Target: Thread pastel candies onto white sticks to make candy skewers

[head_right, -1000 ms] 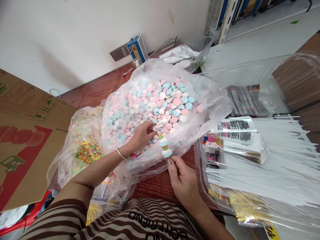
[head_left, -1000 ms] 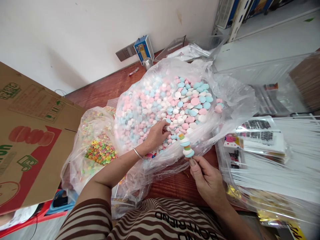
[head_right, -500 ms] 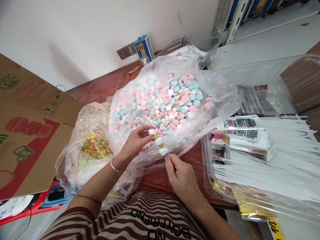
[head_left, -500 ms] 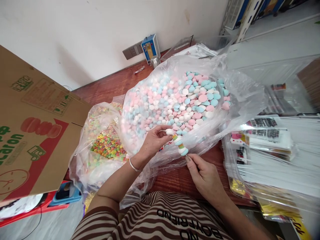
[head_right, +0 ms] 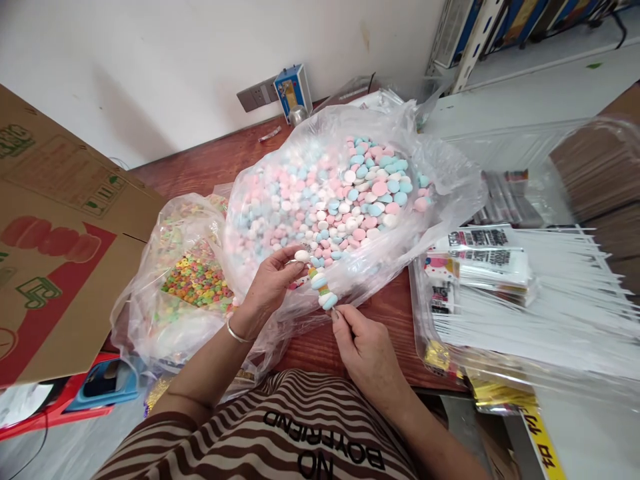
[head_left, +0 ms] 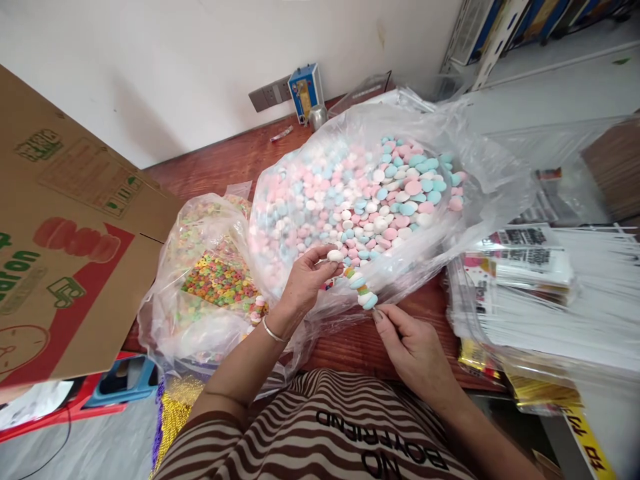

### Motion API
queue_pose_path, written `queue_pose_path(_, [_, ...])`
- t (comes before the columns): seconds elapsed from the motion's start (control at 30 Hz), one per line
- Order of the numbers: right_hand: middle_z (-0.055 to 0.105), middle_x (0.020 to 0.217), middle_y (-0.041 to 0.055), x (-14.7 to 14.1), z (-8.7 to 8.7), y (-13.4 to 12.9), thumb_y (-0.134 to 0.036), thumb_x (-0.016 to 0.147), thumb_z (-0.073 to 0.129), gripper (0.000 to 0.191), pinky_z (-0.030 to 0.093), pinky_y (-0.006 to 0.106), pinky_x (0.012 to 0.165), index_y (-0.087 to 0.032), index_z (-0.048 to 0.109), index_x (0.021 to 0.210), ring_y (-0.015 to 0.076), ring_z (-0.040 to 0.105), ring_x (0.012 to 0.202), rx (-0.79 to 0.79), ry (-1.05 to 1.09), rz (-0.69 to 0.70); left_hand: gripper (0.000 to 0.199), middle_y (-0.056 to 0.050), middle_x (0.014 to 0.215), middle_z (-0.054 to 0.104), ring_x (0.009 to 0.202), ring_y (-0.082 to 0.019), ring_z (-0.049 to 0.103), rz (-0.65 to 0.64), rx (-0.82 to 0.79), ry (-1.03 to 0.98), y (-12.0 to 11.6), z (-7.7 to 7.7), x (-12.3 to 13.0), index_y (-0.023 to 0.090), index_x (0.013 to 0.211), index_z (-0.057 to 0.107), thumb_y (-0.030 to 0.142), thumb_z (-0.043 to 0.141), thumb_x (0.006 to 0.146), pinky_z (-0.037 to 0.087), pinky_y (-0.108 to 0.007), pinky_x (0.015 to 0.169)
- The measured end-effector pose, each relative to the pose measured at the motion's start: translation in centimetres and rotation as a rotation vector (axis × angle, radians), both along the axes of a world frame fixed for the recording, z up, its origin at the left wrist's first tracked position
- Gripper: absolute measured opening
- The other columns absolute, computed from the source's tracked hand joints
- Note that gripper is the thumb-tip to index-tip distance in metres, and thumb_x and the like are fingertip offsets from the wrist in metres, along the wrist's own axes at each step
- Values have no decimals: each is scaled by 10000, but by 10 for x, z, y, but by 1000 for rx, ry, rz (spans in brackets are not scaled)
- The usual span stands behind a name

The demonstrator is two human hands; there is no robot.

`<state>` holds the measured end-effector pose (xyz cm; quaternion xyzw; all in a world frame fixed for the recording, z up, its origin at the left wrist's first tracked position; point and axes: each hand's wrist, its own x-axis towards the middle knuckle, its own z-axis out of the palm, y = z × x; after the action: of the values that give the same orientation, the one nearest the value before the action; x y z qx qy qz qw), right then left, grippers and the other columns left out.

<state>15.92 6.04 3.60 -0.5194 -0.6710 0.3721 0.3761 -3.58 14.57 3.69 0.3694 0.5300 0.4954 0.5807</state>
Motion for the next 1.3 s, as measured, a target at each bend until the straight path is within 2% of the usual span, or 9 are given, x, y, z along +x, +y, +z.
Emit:
queue_pose_path(0.2, [611, 619, -16, -4, -2, 1, -348, 1010, 437, 308, 389, 250, 544, -212, 613, 797, 147, 555, 551, -13, -18, 3, 487, -19, 854, 761, 784, -160, 697, -50, 4, 49, -8, 0, -1, 207, 1107, 727, 322, 865, 654, 549, -275, 724])
queue_pose_path(0.33, [587, 603, -23, -3, -2, 1, -345, 1010, 435, 311, 376, 252, 542, -216, 596, 777, 143, 537, 533, -23, -22, 9, 493, -24, 887, 764, 807, -160, 704, -43, -6, -7, -9, 1, 1, 209, 1098, 730, 341, 884, 649, 556, -284, 764])
queue_pose_path(0.5, [596, 615, -18, -3, -1, 0, -353, 1016, 430, 328, 376, 251, 547, -215, 593, 767, 145, 549, 548, -41, -16, 26, 471, -25, 926, 740, 852, -181, 730, 33, -40, -118, -5, 0, 3, 187, 983, 717, 396, 917, 611, 583, -314, 804])
queue_pose_path(0.7, [616, 624, -12, -4, -1, 1, -344, 1012, 434, 324, 391, 247, 558, -212, 605, 770, 147, 558, 556, -45, -9, 21, 484, -30, 969, 735, 938, -212, 746, 23, -54, -134, -3, -1, 2, 188, 1009, 690, 385, 914, 628, 588, -323, 822])
queue_pose_path(0.9, [651, 660, -1, -5, -4, 2, -351, 1018, 429, 329, 379, 253, 557, -204, 631, 803, 150, 573, 575, -62, -9, 20, 465, -30, 917, 742, 904, -204, 743, 34, -54, -180, -5, 0, 5, 177, 981, 709, 355, 931, 613, 573, -296, 784])
queue_pose_path(1.3, [576, 631, -29, -9, -6, 1, -336, 1030, 428, 322, 349, 247, 562, -197, 588, 788, 125, 528, 554, -60, 22, 10, 384, -19, 891, 753, 872, -193, 746, 9, 58, -153, -12, 0, 17, 199, 948, 710, 380, 905, 671, 571, -329, 828])
